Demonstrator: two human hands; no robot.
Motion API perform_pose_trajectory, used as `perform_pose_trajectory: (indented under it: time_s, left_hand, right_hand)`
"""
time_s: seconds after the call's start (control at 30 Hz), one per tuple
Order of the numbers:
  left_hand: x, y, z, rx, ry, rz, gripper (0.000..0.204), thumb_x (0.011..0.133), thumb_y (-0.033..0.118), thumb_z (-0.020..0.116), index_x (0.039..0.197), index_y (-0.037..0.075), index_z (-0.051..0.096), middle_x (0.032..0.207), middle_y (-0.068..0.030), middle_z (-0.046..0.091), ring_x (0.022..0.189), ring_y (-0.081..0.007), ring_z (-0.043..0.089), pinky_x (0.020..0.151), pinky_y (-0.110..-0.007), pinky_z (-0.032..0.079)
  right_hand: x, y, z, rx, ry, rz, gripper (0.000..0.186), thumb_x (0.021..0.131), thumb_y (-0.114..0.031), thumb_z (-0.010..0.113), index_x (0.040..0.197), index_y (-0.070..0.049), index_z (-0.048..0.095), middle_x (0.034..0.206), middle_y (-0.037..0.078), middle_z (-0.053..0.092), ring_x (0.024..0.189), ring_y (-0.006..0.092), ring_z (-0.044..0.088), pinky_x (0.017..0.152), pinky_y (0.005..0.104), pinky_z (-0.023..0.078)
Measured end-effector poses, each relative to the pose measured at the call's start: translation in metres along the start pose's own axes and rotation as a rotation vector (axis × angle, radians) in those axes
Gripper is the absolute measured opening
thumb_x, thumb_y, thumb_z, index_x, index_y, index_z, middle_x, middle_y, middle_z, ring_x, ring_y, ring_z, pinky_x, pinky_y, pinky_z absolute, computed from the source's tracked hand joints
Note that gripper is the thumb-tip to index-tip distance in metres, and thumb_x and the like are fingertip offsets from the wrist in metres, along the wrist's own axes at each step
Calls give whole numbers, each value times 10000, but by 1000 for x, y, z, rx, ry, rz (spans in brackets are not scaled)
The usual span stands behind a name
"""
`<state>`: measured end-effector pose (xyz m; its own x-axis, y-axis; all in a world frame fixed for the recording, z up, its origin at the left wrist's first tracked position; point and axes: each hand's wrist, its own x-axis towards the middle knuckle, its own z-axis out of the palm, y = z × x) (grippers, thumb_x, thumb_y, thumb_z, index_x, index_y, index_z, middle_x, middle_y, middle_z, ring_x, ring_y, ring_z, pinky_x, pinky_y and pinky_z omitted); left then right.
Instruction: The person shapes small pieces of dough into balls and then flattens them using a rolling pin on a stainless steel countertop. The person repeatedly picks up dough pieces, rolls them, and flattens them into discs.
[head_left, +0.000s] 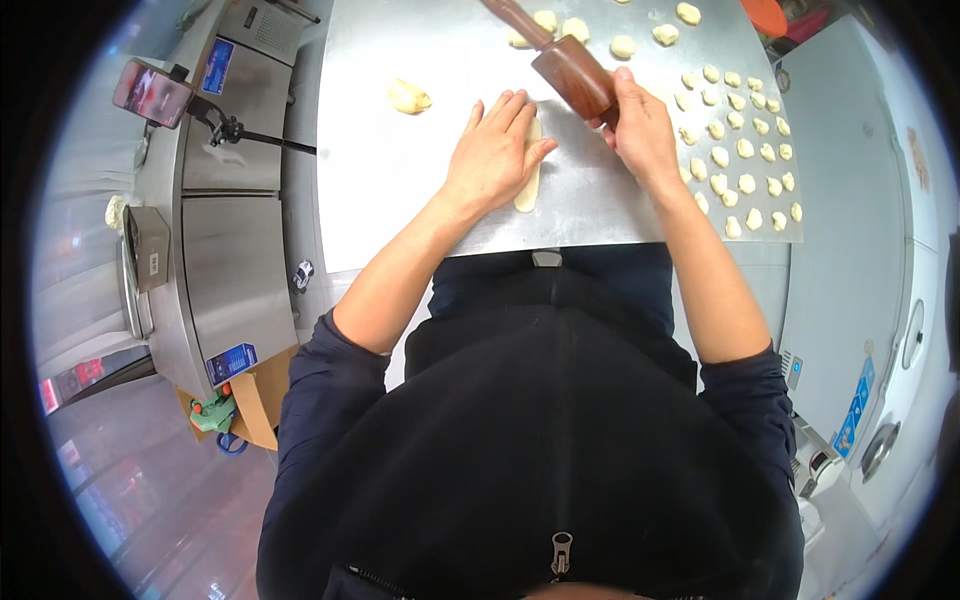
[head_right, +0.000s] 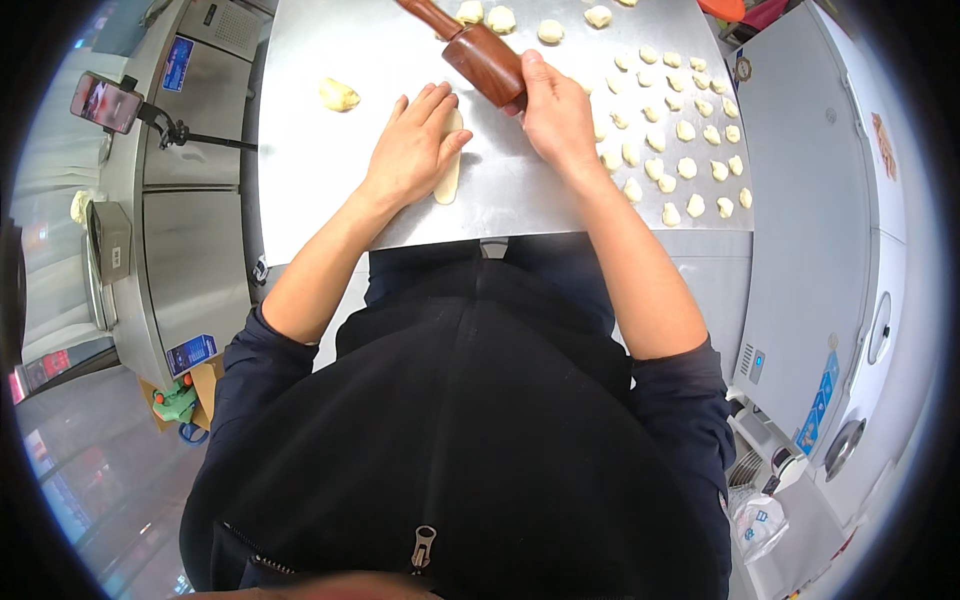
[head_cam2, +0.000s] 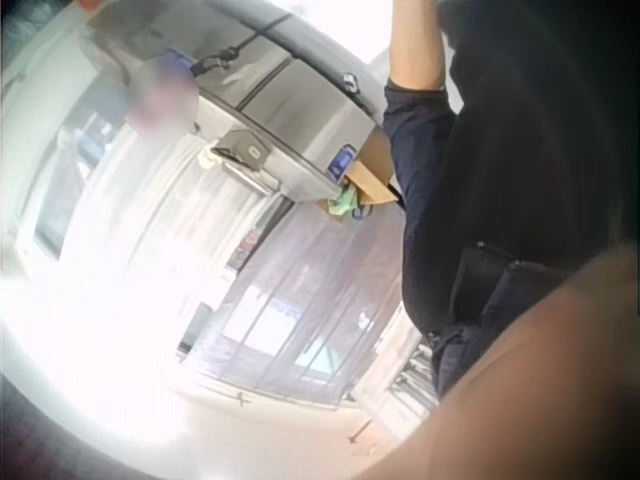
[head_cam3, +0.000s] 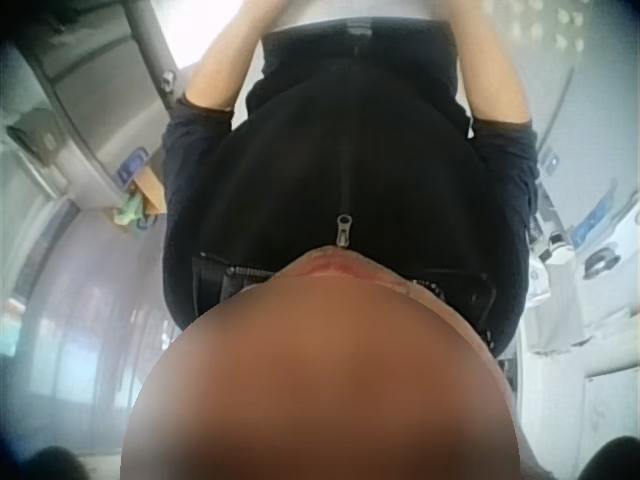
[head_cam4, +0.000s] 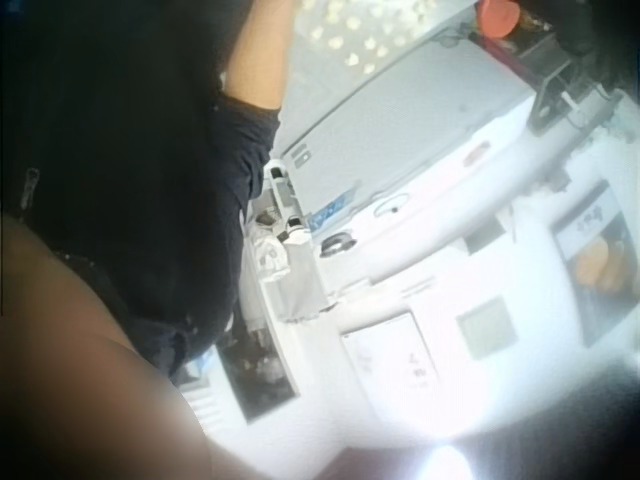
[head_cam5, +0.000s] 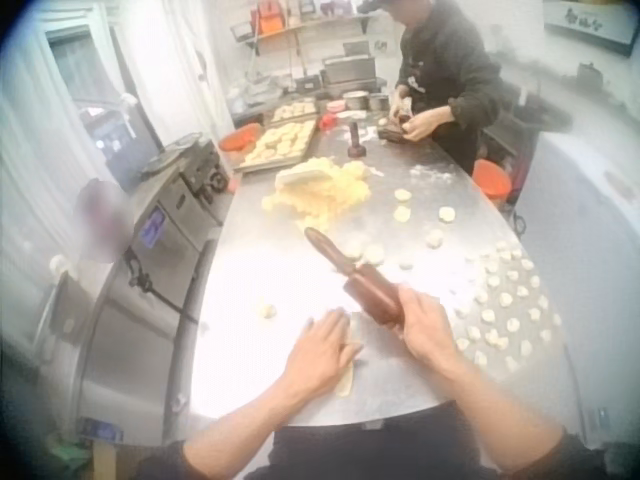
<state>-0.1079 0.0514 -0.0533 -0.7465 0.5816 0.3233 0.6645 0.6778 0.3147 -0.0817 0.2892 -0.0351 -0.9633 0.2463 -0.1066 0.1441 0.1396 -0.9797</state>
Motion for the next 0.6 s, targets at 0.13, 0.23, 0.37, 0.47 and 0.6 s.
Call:
perform_pose_trajectory:
  time_s: [0.13, 0.23, 0.37, 0.47, 0.6]
  left_hand:
    - [28, 19, 0, -2, -368, -328, 444, 999, 397, 739, 1160, -17, 738, 1302, -247, 713, 1341, -410, 613, 1158, -448, 476]
    - [35, 45, -18, 193, -8, -141, 785, 1016, 563, 645, 1473, -70, 566, 1603, -288, 497, 1550, -420, 413, 1254, -640, 314]
    - [-39, 75, -48, 66, -488, -52, 752, 1036, 367, 660, 1579, -97, 425, 1686, -273, 394, 1605, -401, 334, 1295, -646, 234]
    - [-88, 66, -52, -170, -132, 155, 413, 855, -33, 768, 1266, -13, 738, 1288, -201, 732, 1239, -366, 700, 1050, -484, 571]
    - [-94, 39, -41, -123, -3, 150, 519, 847, 54, 838, 1345, 2, 702, 1327, -181, 725, 1256, -391, 687, 1108, -526, 533]
  right_hand:
    - [-13, -19, -12, 19, 53, 20, 618, 1161, -533, 420, 1038, -40, 771, 751, 34, 717, 618, 80, 548, 611, 278, 469]
    - [-23, -27, -14, 45, 29, 27, 612, 1160, -535, 423, 1038, -39, 760, 756, 30, 708, 628, 80, 542, 621, 279, 470]
    - [-32, -14, -21, 5, -3, 23, 611, 1157, -541, 429, 1106, -27, 754, 772, 27, 707, 656, 93, 565, 654, 288, 485]
    - [-36, -6, -20, 27, -6, 1, 602, 1150, -541, 455, 1209, -24, 757, 797, 28, 716, 692, 110, 600, 695, 298, 505]
    - [-51, -19, 1, -290, -19, -176, 547, 1089, -520, 594, 1362, -65, 728, 894, 121, 778, 729, 230, 717, 710, 356, 554]
